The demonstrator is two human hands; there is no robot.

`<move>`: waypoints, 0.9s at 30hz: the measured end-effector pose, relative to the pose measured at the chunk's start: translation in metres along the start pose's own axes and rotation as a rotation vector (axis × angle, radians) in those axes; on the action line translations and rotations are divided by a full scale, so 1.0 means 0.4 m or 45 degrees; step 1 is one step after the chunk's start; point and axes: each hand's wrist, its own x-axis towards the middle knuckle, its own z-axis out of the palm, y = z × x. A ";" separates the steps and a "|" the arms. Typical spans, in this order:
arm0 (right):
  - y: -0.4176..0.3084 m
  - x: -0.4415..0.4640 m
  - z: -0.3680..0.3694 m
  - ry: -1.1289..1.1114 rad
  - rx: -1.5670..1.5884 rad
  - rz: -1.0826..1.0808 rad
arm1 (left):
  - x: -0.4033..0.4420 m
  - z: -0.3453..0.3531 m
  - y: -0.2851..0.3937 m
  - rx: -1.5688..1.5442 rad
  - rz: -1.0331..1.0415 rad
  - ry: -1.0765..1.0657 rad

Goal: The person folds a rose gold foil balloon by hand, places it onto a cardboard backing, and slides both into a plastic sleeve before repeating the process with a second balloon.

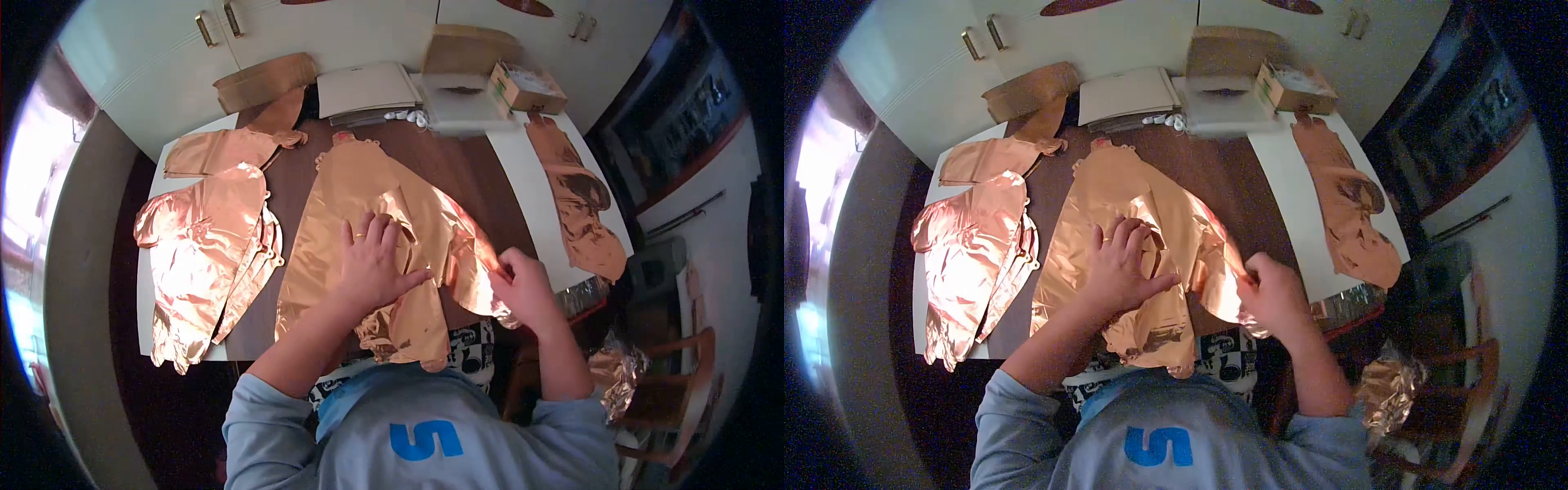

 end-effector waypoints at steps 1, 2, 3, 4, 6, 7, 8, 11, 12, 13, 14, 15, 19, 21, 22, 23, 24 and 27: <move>-0.041 -0.019 -0.005 0.011 0.111 -0.030 | 0.000 -0.001 -0.001 0.014 0.000 -0.006; -0.076 -0.037 -0.003 0.004 0.120 -0.159 | 0.001 -0.001 -0.002 0.028 0.000 -0.013; -0.093 -0.043 -0.002 -0.179 0.168 -0.220 | 0.001 -0.001 -0.002 0.042 0.002 -0.021; -0.108 -0.047 0.016 -0.265 0.239 -0.345 | 0.000 0.000 -0.001 0.050 -0.001 -0.017; -0.122 -0.042 0.045 -0.415 0.362 -0.565 | 0.000 0.010 -0.005 0.070 -0.006 -0.008; -0.121 -0.031 0.057 -0.479 0.413 -0.661 | -0.003 0.033 -0.022 0.095 0.019 0.002; -0.117 -0.016 0.068 -0.543 0.462 -0.761 | -0.007 0.071 -0.051 0.123 0.044 0.015; -0.060 0.051 0.095 -0.189 0.351 -0.668 | -0.012 0.050 -0.050 0.167 0.056 -0.006; -0.046 0.075 0.112 -0.058 0.233 -0.682 | -0.013 0.068 -0.059 0.229 0.065 -0.015; -0.032 0.102 0.128 0.077 0.113 -0.694 | -0.009 0.074 -0.061 0.291 0.077 -0.023; -0.018 0.119 0.144 0.213 -0.008 -0.701 | -0.008 0.077 -0.062 0.275 0.068 -0.052; -0.005 0.127 0.162 0.153 -0.085 -0.727 | -0.007 0.075 -0.062 0.258 0.060 -0.084; -0.021 0.135 0.198 -0.164 -0.237 -0.812 | -0.023 0.107 -0.085 0.342 0.038 -0.107; -0.035 0.130 0.202 -0.229 -0.260 -0.846 | -0.025 0.128 -0.095 0.563 0.076 -0.121; -0.032 0.130 0.203 -0.240 -0.265 -0.849 | -0.026 0.133 -0.099 0.499 0.084 -0.100; -0.028 0.132 0.204 -0.251 -0.269 -0.852 | -0.027 0.137 -0.103 0.435 0.093 -0.080; -0.026 0.133 0.205 -0.261 -0.273 -0.855 | -0.025 0.130 -0.107 0.198 0.091 -0.034; -0.028 0.132 0.201 -0.286 -0.317 -0.850 | -0.017 0.092 -0.114 -0.228 0.074 -0.068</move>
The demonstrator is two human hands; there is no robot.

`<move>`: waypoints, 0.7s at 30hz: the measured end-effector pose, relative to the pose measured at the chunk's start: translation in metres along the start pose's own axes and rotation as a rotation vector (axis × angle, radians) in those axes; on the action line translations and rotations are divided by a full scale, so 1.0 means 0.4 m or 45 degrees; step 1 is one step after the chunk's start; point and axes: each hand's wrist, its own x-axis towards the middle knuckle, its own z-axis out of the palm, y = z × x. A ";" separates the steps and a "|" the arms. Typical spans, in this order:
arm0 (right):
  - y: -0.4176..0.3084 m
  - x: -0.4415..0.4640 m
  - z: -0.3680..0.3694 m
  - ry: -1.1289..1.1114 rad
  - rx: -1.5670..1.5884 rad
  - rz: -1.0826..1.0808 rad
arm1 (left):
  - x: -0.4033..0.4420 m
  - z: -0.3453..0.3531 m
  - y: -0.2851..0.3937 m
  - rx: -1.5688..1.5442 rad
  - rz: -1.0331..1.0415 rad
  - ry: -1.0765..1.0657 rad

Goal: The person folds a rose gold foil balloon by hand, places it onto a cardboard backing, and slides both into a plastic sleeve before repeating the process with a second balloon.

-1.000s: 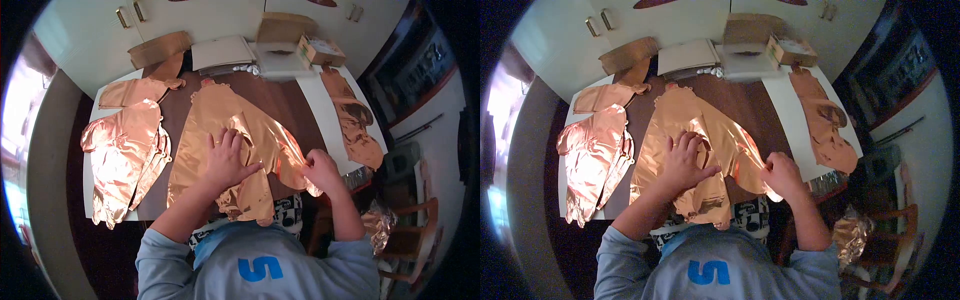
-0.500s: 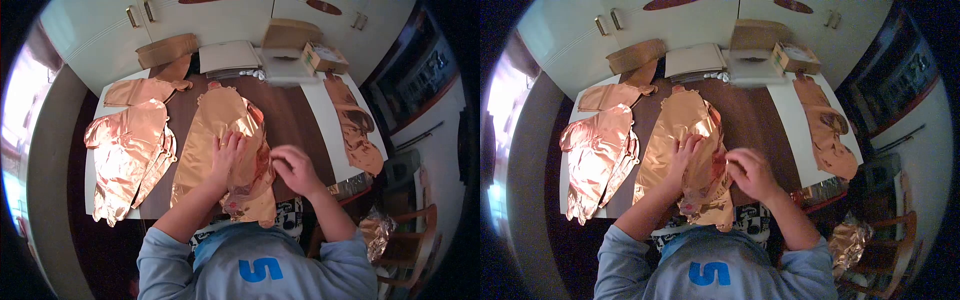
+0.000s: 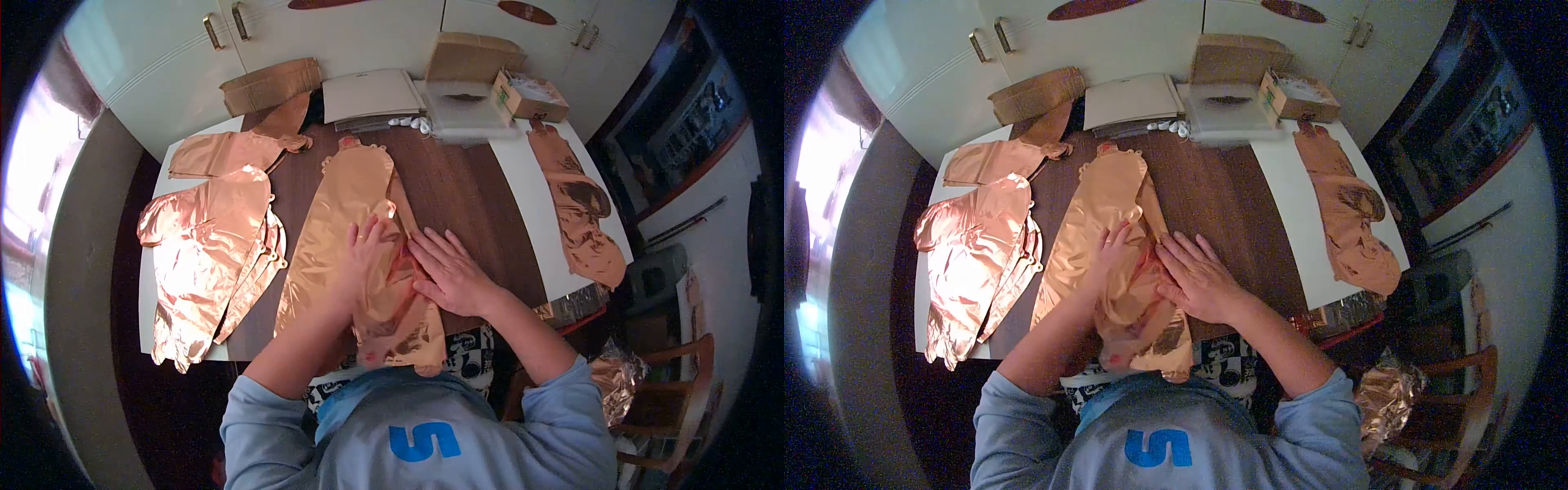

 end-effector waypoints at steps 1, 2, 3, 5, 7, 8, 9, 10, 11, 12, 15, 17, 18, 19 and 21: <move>0.000 -0.001 0.000 -0.015 -0.046 -0.004 | 0.004 -0.022 -0.002 -0.049 0.037 -0.033; -0.001 -0.001 0.001 -0.031 -0.092 -0.010 | 0.008 -0.044 -0.005 -0.099 0.072 -0.068; -0.002 -0.001 0.002 -0.045 -0.137 -0.015 | 0.011 -0.069 -0.015 -0.103 0.154 -0.101; -0.004 0.000 0.001 -0.073 -0.161 -0.005 | 0.019 -0.121 -0.005 -0.090 0.187 -0.127; -0.008 0.000 -0.004 -0.084 -0.155 -0.002 | 0.028 -0.179 0.023 -0.058 0.092 -0.114; -0.008 0.000 -0.012 -0.083 -0.140 -0.007 | 0.033 -0.192 0.023 -0.024 0.078 -0.072; -0.005 0.000 -0.017 -0.083 -0.125 -0.012 | 0.040 -0.203 0.019 0.010 0.063 -0.029; -0.001 0.000 -0.019 -0.075 -0.100 -0.024 | 0.049 -0.209 0.014 0.044 0.048 0.016; 0.005 -0.001 -0.023 -0.067 -0.076 -0.037 | 0.064 -0.211 0.008 -0.014 0.065 0.054; 0.011 -0.001 -0.026 -0.059 -0.053 -0.050 | 0.083 -0.211 0.003 -0.072 0.083 0.092; 0.026 0.000 -0.035 -0.016 0.023 -0.086 | 0.122 -0.174 -0.006 -0.155 0.187 0.079; 0.047 0.004 -0.028 0.061 0.136 -0.090 | 0.131 -0.139 -0.016 -0.212 0.205 0.043; 0.057 0.007 -0.023 0.100 0.194 -0.091 | 0.132 -0.125 -0.019 -0.256 0.178 0.031; 0.065 0.011 -0.021 0.134 0.209 -0.100 | 0.133 -0.110 -0.025 -0.299 0.152 0.018; 0.076 0.013 -0.015 0.201 0.244 -0.113 | 0.127 -0.084 -0.046 -0.266 0.197 0.073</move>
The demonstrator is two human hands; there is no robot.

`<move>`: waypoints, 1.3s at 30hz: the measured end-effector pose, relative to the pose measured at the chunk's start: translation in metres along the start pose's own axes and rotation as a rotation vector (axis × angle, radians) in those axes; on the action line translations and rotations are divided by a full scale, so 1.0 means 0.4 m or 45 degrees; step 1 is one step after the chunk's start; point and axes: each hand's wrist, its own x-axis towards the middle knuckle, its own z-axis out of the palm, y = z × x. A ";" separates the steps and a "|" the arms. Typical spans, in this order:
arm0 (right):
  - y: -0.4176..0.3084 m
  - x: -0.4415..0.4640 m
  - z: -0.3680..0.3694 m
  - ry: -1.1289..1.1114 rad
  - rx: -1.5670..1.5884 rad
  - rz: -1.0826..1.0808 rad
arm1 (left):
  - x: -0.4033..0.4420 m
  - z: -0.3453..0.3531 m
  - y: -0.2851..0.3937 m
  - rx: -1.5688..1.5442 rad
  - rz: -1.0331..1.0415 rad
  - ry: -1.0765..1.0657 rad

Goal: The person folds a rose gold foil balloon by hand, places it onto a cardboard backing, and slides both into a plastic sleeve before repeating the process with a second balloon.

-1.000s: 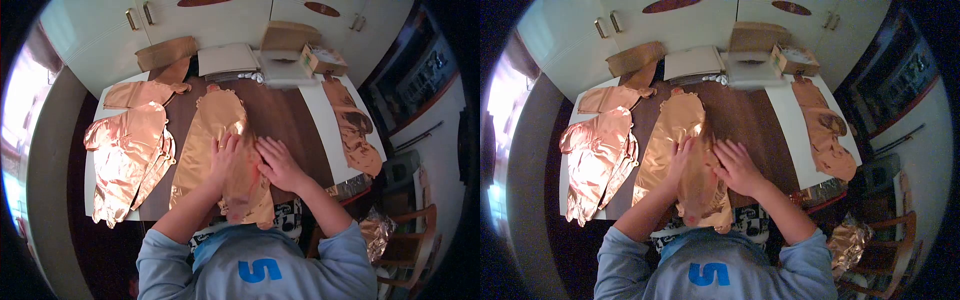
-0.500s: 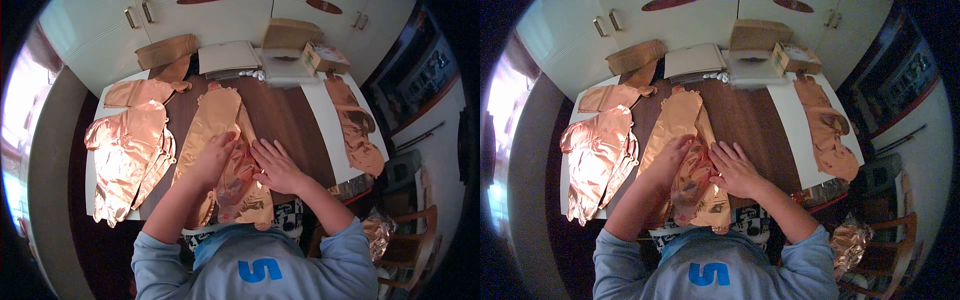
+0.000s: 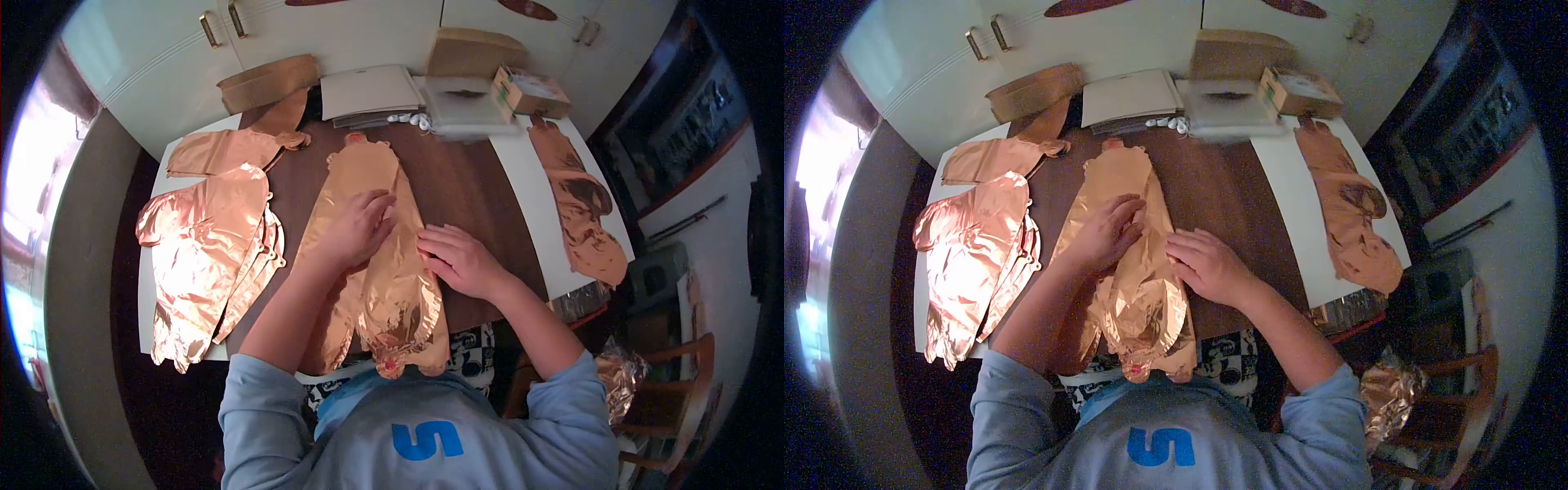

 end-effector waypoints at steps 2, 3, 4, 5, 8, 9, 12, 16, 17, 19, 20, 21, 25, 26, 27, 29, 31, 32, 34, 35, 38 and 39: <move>0.003 -0.003 0.006 0.016 -0.064 -0.020 | -0.010 0.014 -0.016 0.038 0.041 0.017; 0.001 0.000 0.009 0.024 -0.095 -0.031 | -0.010 0.009 -0.010 0.060 0.057 0.010; -0.005 0.003 0.009 0.035 -0.116 -0.017 | -0.011 0.005 -0.006 0.081 0.071 0.005; -0.016 0.007 0.006 0.045 -0.135 -0.005 | -0.013 0.003 -0.004 0.079 0.086 0.019; -0.023 0.009 0.010 -0.017 -0.273 0.021 | -0.012 -0.003 0.007 0.069 0.106 0.039; -0.022 0.007 0.012 -0.054 -0.331 0.028 | -0.011 -0.009 0.014 0.061 0.095 0.029; -0.014 0.003 0.014 -0.119 -0.357 0.052 | -0.014 -0.017 0.015 0.039 0.050 -0.019; -0.023 0.009 0.011 -0.145 -0.379 0.067 | -0.015 -0.010 0.013 0.057 0.057 0.003; -0.025 0.009 0.013 -0.145 -0.385 0.067 | -0.015 -0.010 0.014 0.120 0.055 0.002; -0.024 0.010 0.013 -0.143 -0.390 0.059 | -0.009 -0.014 0.022 0.245 0.052 0.000; -0.022 0.008 0.013 -0.143 -0.388 0.054 | -0.004 -0.016 0.028 0.261 0.080 -0.002; -0.022 0.006 0.013 -0.143 -0.386 0.049 | 0.006 -0.019 0.040 0.277 0.107 -0.004; -0.017 0.009 0.015 -0.184 -0.435 0.051 | 0.031 0.017 0.040 0.329 0.250 -0.117; -0.017 0.008 0.015 -0.199 -0.450 0.052 | 0.036 0.029 0.033 0.331 0.200 -0.142; -0.017 0.007 0.014 -0.212 -0.466 0.054 | 0.044 0.041 0.027 0.334 0.151 -0.166; -0.025 0.009 0.006 -0.268 -0.467 0.081 | 0.059 0.057 0.009 0.352 0.093 -0.160; -0.029 0.007 0.003 -0.297 -0.460 0.103 | 0.079 0.063 -0.007 0.385 0.071 -0.099; -0.031 0.005 0.004 -0.300 -0.453 0.108 | 0.085 0.066 -0.015 0.403 0.069 -0.094; -0.035 0.002 0.004 -0.313 -0.456 0.110 | 0.101 0.060 -0.024 0.444 0.067 -0.081; -0.039 0.000 0.002 -0.325 -0.463 0.108 | 0.108 0.057 -0.028 0.434 0.033 -0.104; -0.052 -0.011 -0.001 -0.365 -0.486 0.126 | 0.129 0.047 -0.035 0.403 -0.034 -0.130; -0.055 -0.015 -0.001 -0.380 -0.494 0.135 | 0.132 0.051 -0.049 0.394 -0.034 -0.108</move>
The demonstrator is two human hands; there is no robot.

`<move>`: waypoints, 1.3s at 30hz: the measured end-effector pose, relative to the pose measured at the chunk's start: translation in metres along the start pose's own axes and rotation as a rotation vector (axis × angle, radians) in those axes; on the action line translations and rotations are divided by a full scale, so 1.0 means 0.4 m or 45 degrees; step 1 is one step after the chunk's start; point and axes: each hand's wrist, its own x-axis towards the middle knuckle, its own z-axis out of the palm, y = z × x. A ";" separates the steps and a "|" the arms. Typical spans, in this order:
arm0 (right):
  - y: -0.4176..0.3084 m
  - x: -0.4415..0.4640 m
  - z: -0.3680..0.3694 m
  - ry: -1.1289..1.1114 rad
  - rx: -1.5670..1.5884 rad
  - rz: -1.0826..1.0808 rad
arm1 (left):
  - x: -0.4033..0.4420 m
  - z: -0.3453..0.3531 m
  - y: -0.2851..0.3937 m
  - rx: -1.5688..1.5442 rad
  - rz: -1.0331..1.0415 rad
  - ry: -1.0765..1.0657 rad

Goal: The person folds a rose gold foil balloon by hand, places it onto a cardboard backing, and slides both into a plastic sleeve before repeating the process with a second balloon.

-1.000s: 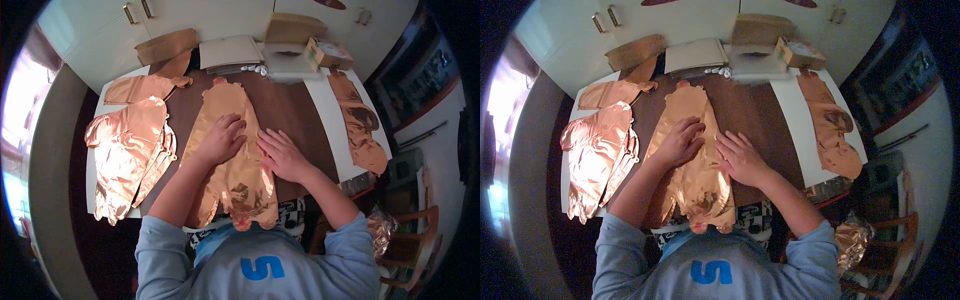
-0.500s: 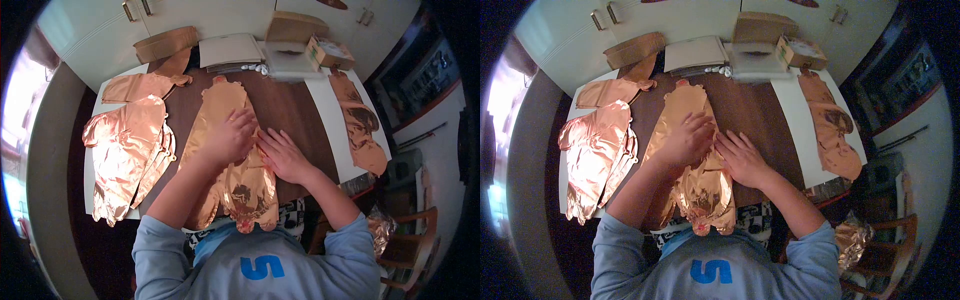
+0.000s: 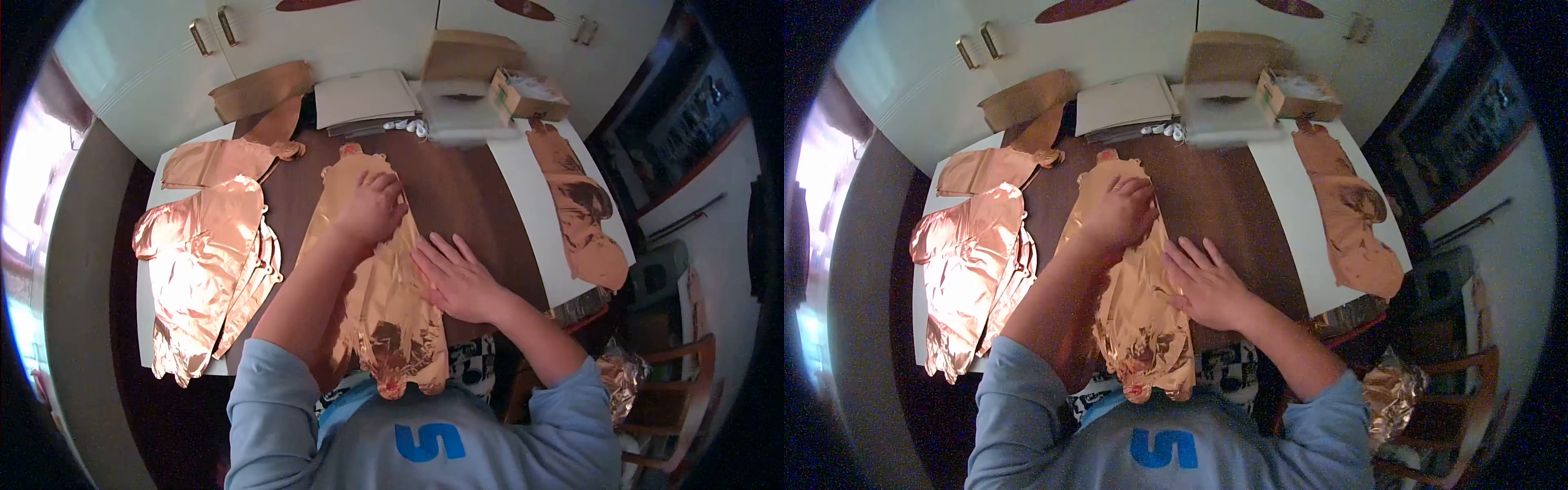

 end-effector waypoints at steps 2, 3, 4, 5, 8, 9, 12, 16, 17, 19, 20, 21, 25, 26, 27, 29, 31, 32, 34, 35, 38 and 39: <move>-0.002 -0.010 0.004 0.019 0.023 -0.015 | 0.004 0.015 -0.023 -0.032 0.005 0.045; -0.003 -0.014 0.005 0.029 0.035 -0.023 | 0.006 0.019 -0.032 -0.054 0.015 0.069; -0.007 -0.017 0.004 0.020 0.023 -0.024 | 0.008 0.023 -0.040 -0.076 0.025 0.093; -0.011 -0.021 -0.001 0.012 0.011 -0.025 | 0.009 0.028 -0.047 -0.089 0.036 0.099; -0.015 -0.027 0.002 0.022 0.012 -0.031 | 0.013 0.026 -0.052 -0.121 0.058 0.110; -0.016 -0.029 0.005 0.030 0.018 -0.036 | 0.013 0.022 -0.051 -0.126 0.057 0.113; -0.014 -0.028 0.006 0.035 0.022 -0.034 | 0.000 0.000 -0.043 -0.072 0.042 0.362; -0.012 -0.031 0.006 0.040 0.050 -0.045 | -0.118 -0.170 0.049 -0.276 -0.245 0.482; -0.012 -0.028 0.001 0.022 0.057 -0.041 | -0.189 -0.218 0.073 -0.370 -0.375 0.370; -0.007 -0.021 -0.006 0.035 0.094 -0.054 | -0.357 -0.322 0.191 -0.594 -0.772 0.108; -0.005 -0.020 -0.007 0.066 0.125 -0.066 | -0.482 -0.316 0.197 -0.857 -0.906 0.053; -0.003 -0.020 -0.006 0.093 0.156 -0.074 | -0.538 -0.371 0.277 -1.239 -1.203 -0.048; 0.016 0.000 0.001 0.221 0.281 -0.093 | -0.789 -0.342 0.328 -1.363 -1.669 -0.530; 0.016 0.011 0.003 0.281 0.321 -0.088 | -0.829 -0.314 0.325 -1.383 -1.812 -0.479; 0.016 0.022 0.002 0.343 0.361 -0.079 | -0.836 -0.300 0.324 -1.452 -1.871 -0.263; 0.014 0.042 -0.008 0.349 0.327 -0.028 | -0.824 -0.278 0.331 -1.576 -1.954 0.156; 0.019 0.053 0.012 0.213 0.133 -0.043 | -0.786 -0.271 0.331 -1.535 -1.659 0.352; 0.023 0.063 0.013 0.153 0.030 -0.053 | -0.771 -0.268 0.325 -1.506 -1.503 0.451; 0.014 0.067 0.004 0.122 0.035 -0.048 | -0.746 -0.276 0.311 -1.139 -1.174 0.399; 0.010 0.067 0.002 0.105 0.040 -0.041 | -0.723 -0.288 0.297 -0.866 -0.903 0.331; 0.009 0.065 -0.001 0.074 0.034 -0.028 | -0.588 -0.309 0.303 -0.630 -0.294 0.307; 0.007 0.065 -0.002 0.074 0.026 -0.029 | -0.536 -0.299 0.308 -0.662 -0.127 0.241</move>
